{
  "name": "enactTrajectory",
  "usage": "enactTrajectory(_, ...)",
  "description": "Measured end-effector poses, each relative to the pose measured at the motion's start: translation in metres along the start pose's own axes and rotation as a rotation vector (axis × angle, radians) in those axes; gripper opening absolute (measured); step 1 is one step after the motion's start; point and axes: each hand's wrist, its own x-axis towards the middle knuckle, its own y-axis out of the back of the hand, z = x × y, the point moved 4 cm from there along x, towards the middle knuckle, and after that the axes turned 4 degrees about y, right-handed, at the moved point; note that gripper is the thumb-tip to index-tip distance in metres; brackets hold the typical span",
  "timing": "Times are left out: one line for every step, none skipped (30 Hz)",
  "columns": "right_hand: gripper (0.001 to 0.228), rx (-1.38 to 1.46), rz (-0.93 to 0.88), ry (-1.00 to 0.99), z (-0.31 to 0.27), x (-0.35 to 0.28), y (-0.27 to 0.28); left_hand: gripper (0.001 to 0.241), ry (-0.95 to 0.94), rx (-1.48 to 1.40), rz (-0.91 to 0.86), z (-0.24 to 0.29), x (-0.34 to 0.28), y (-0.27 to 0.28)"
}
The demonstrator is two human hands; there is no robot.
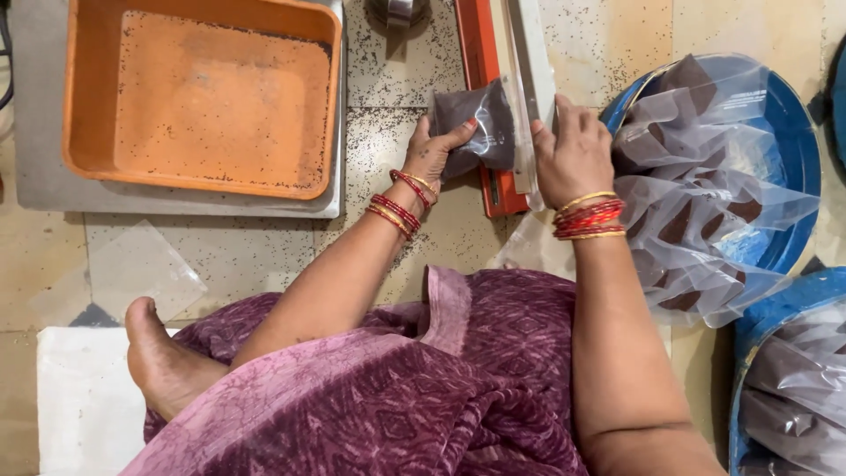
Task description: The recorder is seen measuring out portions of a dark powder into small plastic bags, weighing them, and then using a heat sealer to seal the bags before placing them in a bin.
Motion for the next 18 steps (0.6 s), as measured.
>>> enactTrajectory(0.056, -0.017, 0.038, -0.006, 0.005, 0.001, -0.01, 0.104, -0.01, -0.031, -0.038, 0.006, -0.007, -0.003)
enactTrajectory(0.056, -0.034, 0.076, -0.012, 0.009, 0.003, -0.021, 0.099, -0.021, -0.063, -0.075, 0.012, -0.013, -0.006)
enactTrajectory(0.056, -0.034, 0.075, -0.011, 0.01, 0.003, -0.023, 0.099, -0.022, -0.063, -0.073, 0.012, -0.013, -0.006)
enactTrajectory(0.056, -0.037, 0.115, -0.007, 0.01, 0.003, -0.024, 0.099, -0.018, -0.059, -0.063, 0.012, -0.012, -0.006)
enactTrajectory(0.057, -0.042, 0.155, -0.004, 0.01, 0.003, -0.024, 0.099, -0.013, -0.056, -0.053, 0.011, -0.012, -0.005)
enactTrajectory(0.057, -0.041, 0.153, -0.003, 0.01, 0.003, -0.025, 0.099, -0.013, -0.057, -0.051, 0.012, -0.013, -0.006)
enactTrajectory(0.057, -0.035, 0.169, -0.015, 0.01, 0.002, -0.025, 0.097, -0.008, -0.054, -0.056, 0.013, -0.013, -0.006)
enactTrajectory(0.057, -0.029, 0.185, -0.027, 0.01, 0.001, -0.025, 0.095, -0.003, -0.051, -0.06, 0.014, -0.014, -0.007)
enactTrajectory(0.057, -0.026, 0.185, -0.025, 0.012, 0.002, -0.027, 0.095, -0.005, -0.05, -0.057, 0.008, -0.008, -0.005)
enactTrajectory(0.057, -0.017, 0.197, -0.026, 0.013, 0.002, -0.028, 0.096, -0.024, 0.001, -0.013, 0.003, -0.001, -0.002)
enactTrajectory(0.057, -0.008, 0.209, -0.028, 0.015, 0.002, -0.03, 0.098, -0.043, 0.053, 0.031, -0.002, 0.005, 0.001)
enactTrajectory(0.057, -0.005, 0.208, -0.026, 0.016, 0.002, -0.03, 0.098, -0.045, 0.054, 0.034, 0.002, 0.0, 0.001)
enactTrajectory(0.058, 0.006, 0.225, -0.02, 0.017, 0.002, -0.029, 0.093, -0.059, 0.02, 0.017, 0.007, -0.005, -0.002)
enactTrajectory(0.058, 0.017, 0.242, -0.015, 0.017, 0.002, -0.028, 0.087, -0.074, -0.013, 0.0, 0.013, -0.01, -0.004)
enactTrajectory(0.058, 0.02, 0.244, -0.011, 0.018, 0.002, -0.028, 0.087, -0.078, -0.012, 0.003, 0.017, -0.017, -0.005)
enactTrajectory(0.059, 0.035, 0.254, -0.01, 0.019, 0.001, -0.028, 0.084, -0.082, -0.098, -0.059, 0.022, -0.024, -0.009)
enactTrajectory(0.059, 0.05, 0.263, -0.008, 0.02, 0.001, -0.028, 0.08, -0.086, -0.183, -0.121, 0.026, -0.03, -0.013)
enactTrajectory(0.059, 0.054, 0.264, -0.003, 0.019, 0.001, -0.027, 0.08, -0.091, -0.182, -0.117, 0.033, -0.039, -0.015)
